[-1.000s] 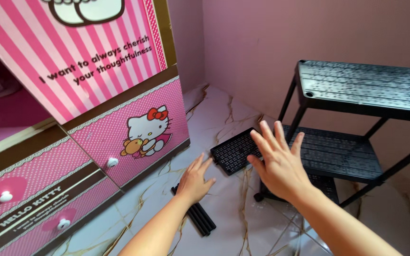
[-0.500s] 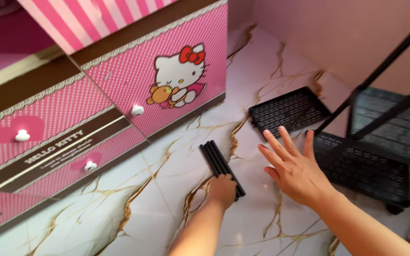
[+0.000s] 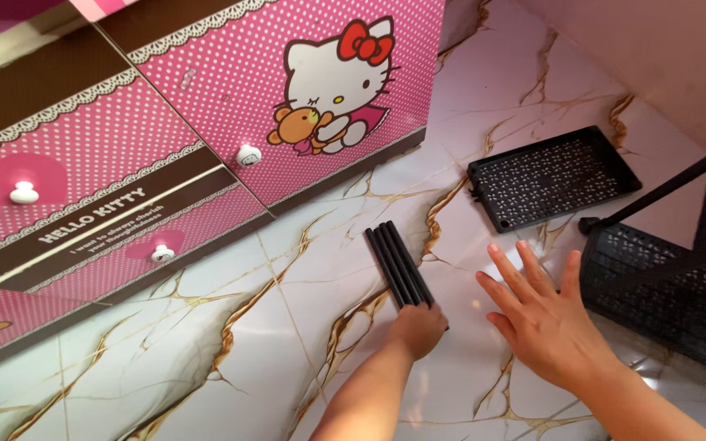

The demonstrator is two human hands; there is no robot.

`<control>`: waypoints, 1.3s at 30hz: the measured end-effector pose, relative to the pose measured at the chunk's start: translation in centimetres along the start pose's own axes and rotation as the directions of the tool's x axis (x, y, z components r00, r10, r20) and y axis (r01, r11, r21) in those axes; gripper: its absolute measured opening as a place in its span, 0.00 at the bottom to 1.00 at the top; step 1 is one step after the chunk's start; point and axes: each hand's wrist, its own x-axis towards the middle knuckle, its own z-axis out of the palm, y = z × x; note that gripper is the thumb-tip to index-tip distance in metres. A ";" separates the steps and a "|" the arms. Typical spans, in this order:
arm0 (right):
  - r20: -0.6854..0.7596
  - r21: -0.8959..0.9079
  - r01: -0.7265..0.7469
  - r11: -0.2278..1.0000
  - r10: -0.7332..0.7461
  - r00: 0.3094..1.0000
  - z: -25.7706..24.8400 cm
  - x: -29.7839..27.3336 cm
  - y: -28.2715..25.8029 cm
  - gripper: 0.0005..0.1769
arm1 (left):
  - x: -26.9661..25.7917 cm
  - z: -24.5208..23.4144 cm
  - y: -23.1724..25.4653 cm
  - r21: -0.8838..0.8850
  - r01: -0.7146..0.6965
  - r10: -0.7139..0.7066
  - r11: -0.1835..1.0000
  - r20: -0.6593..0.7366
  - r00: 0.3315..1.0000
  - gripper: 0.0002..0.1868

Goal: The person assembles a black plastic three-tier shelf by inserting perforated trays and vertical poles into a corner of a room. They place the bottom tray, insert four poles, add the middle tray, and finish with the top tray, securing each layer by hand.

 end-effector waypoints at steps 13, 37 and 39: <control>0.086 0.001 -0.032 0.999 0.032 0.996 2.5 0.2 -0.1 0.34 | 3.8 -1.2 0.2 -0.168 -0.023 -0.007 0.986 -0.175 0.985 0.08; 0.431 0.074 -0.598 0.798 0.515 0.741 -8.4 -0.1 3.0 0.33 | 5.4 -28.7 4.2 -0.517 -0.222 -0.243 0.827 -0.685 0.687 0.10; 0.356 0.191 -0.670 0.717 0.585 0.728 -11.8 0.3 3.7 0.39 | 4.9 -34.8 6.0 -0.500 -0.381 -0.209 0.777 -0.777 0.594 0.12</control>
